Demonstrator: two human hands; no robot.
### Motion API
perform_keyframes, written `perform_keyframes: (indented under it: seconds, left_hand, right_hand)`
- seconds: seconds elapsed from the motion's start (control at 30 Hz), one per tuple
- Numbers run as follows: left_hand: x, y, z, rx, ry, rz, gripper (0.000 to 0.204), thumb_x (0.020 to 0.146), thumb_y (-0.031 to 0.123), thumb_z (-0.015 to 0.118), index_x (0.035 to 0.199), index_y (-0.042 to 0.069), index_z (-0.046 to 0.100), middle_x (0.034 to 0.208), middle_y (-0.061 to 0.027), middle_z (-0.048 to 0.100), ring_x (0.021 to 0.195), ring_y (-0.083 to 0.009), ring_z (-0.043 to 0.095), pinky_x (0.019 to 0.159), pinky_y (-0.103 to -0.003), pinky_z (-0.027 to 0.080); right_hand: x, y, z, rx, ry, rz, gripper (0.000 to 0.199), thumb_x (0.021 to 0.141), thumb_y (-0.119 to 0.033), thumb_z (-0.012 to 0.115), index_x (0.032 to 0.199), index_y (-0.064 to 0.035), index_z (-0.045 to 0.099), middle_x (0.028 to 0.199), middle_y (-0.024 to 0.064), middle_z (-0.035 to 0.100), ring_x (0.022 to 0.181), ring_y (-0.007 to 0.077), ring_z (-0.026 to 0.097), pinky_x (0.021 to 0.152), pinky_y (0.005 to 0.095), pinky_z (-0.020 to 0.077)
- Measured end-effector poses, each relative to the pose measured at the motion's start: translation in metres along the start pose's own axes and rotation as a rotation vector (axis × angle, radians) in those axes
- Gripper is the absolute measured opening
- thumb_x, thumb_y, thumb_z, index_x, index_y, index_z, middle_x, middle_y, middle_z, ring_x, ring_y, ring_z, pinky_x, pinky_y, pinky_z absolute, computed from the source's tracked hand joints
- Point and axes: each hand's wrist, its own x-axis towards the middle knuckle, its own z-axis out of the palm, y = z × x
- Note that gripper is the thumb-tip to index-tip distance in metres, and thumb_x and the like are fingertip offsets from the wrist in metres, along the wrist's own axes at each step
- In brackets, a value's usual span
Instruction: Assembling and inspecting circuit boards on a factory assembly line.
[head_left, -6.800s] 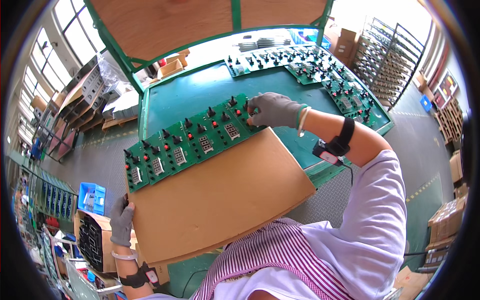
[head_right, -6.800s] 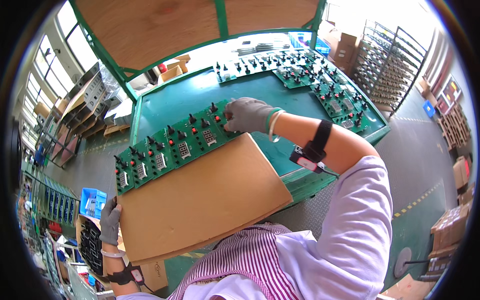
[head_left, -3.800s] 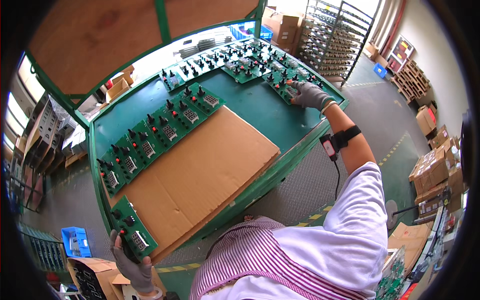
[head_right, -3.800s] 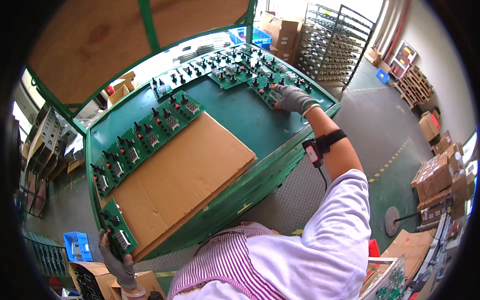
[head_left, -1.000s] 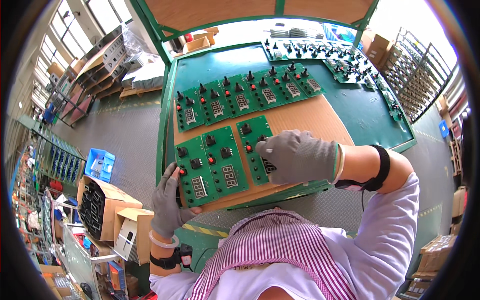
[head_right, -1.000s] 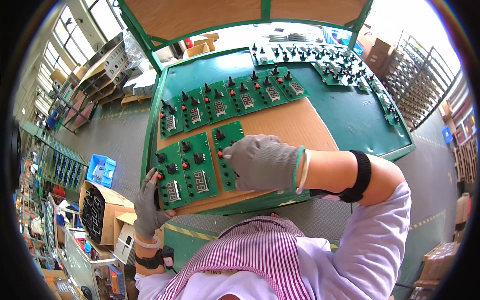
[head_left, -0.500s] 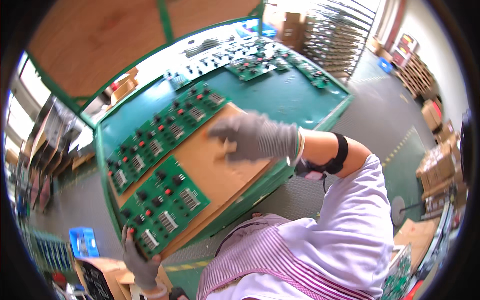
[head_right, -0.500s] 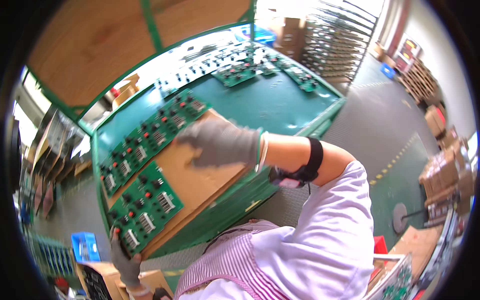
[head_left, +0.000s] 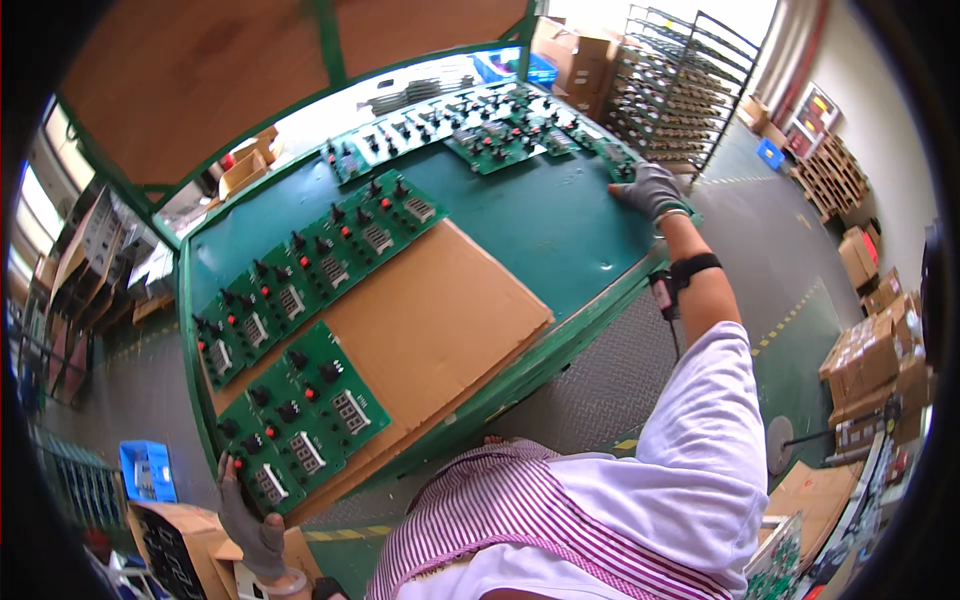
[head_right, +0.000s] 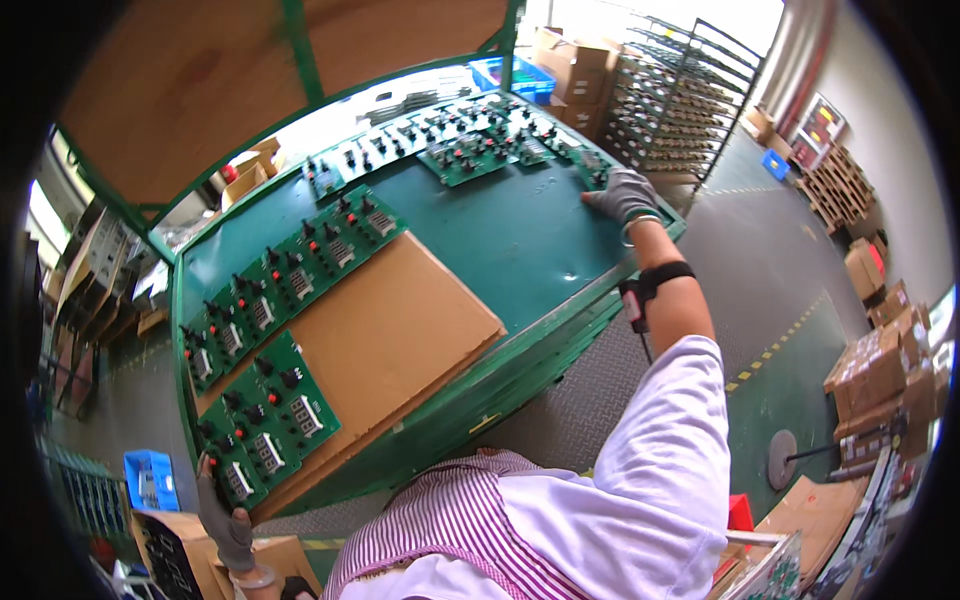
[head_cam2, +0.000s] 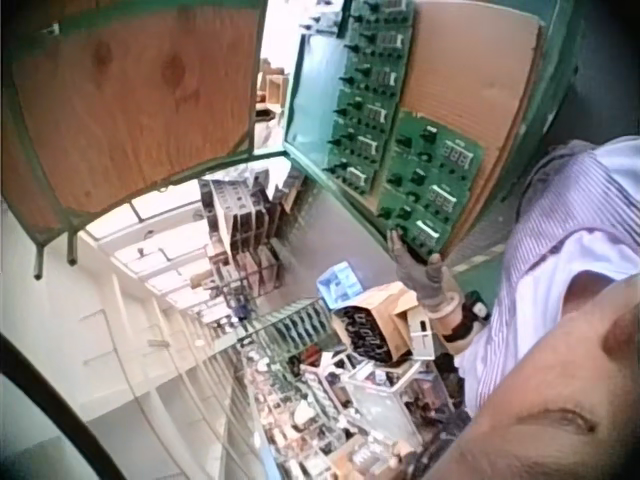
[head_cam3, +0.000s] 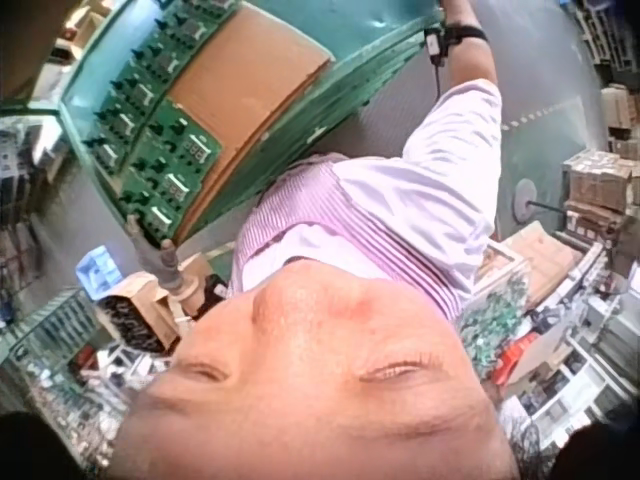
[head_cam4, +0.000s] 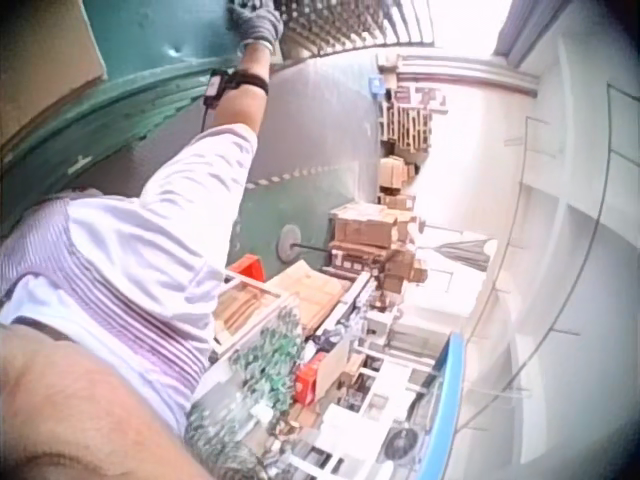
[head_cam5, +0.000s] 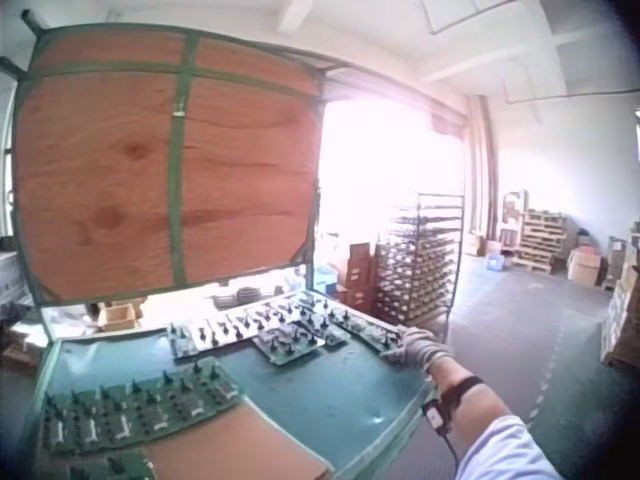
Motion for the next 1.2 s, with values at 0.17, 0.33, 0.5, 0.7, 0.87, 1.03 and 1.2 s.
perform_keyframes:
  seconds: [0.17,0.33,0.5,0.7,0.87,1.03,1.2]
  left_hand:
    - [0.003,0.002,-0.001,0.041,0.015,0.012,0.094,0.075,0.074,0.038,0.123,-0.008,0.041,0.123,-0.0271,0.045,0.112,-0.0393,0.047,0.093,-0.04,0.038]
    - [0.006,0.005,-0.003,0.108,0.009,0.045,0.095,0.074,0.075,0.039,0.122,-0.006,0.043,0.121,-0.0265,0.047,0.107,-0.0396,0.052,0.086,-0.039,0.043]
    - [0.006,0.0,-0.001,0.115,0.056,0.094,0.093,0.075,0.074,0.04,0.121,-0.007,0.045,0.118,-0.026,0.05,0.104,-0.0393,0.054,0.084,-0.039,0.045]
    - [0.008,0.006,0.0,0.099,0.069,0.125,0.092,0.075,0.073,0.042,0.121,-0.006,0.045,0.118,-0.0255,0.05,0.105,-0.0392,0.054,0.084,-0.039,0.045]
    - [0.007,0.003,-0.001,0.146,0.049,0.09,0.093,0.073,0.073,0.043,0.121,-0.006,0.045,0.118,-0.0261,0.05,0.105,-0.0392,0.054,0.085,-0.04,0.044]
    - [0.008,0.003,-0.002,0.104,0.043,0.109,0.094,0.072,0.074,0.044,0.121,-0.006,0.045,0.118,-0.0265,0.05,0.105,-0.0397,0.054,0.083,-0.04,0.045]
    - [0.006,0.001,-0.001,0.128,0.063,0.122,0.094,0.072,0.074,0.044,0.12,-0.007,0.045,0.117,-0.0266,0.05,0.104,-0.0401,0.054,0.082,-0.039,0.046]
  right_hand:
    - [-0.04,-0.01,-0.034,0.298,0.045,-0.187,0.075,0.058,-0.045,0.076,0.112,0.001,0.055,0.092,0.0154,0.062,0.085,0.0276,0.061,0.077,0.0352,0.0474]
    - [-0.095,-0.058,-0.047,0.908,-0.347,-0.929,0.074,0.062,-0.002,0.074,0.129,-0.0069,0.042,0.109,0.0092,0.057,0.101,0.0175,0.056,0.084,0.0295,0.0457]
    - [-0.147,-0.16,-0.063,0.294,-0.143,-1.59,0.062,0.064,-0.003,0.057,0.124,-0.0114,0.044,0.118,0.011,0.05,0.103,0.0288,0.054,0.079,0.0364,0.0493]
    - [-0.145,-0.217,-0.042,0.111,0.179,-1.605,0.044,0.079,-0.002,0.047,0.121,-0.0161,0.05,0.133,0.0072,0.043,0.122,0.0284,0.041,0.097,0.0373,0.0407]
    - [-0.171,-0.209,-0.056,0.207,0.019,-1.389,0.05,0.077,-0.018,0.059,0.125,-0.0136,0.046,0.121,0.0145,0.049,0.09,0.0296,0.059,0.081,0.0422,0.0465]
    - [-0.203,-0.2,-0.078,0.202,-0.571,-1.12,0.071,0.067,-0.03,0.072,0.129,-0.0108,0.042,0.125,0.0189,0.045,0.106,0.0339,0.052,0.088,0.0434,0.0438]
    - [-0.2,-0.202,-0.047,0.248,-0.295,-1.413,0.074,0.063,-0.026,0.072,0.129,-0.0077,0.042,0.13,0.0203,0.04,0.114,0.036,0.045,0.095,0.0406,0.0407]
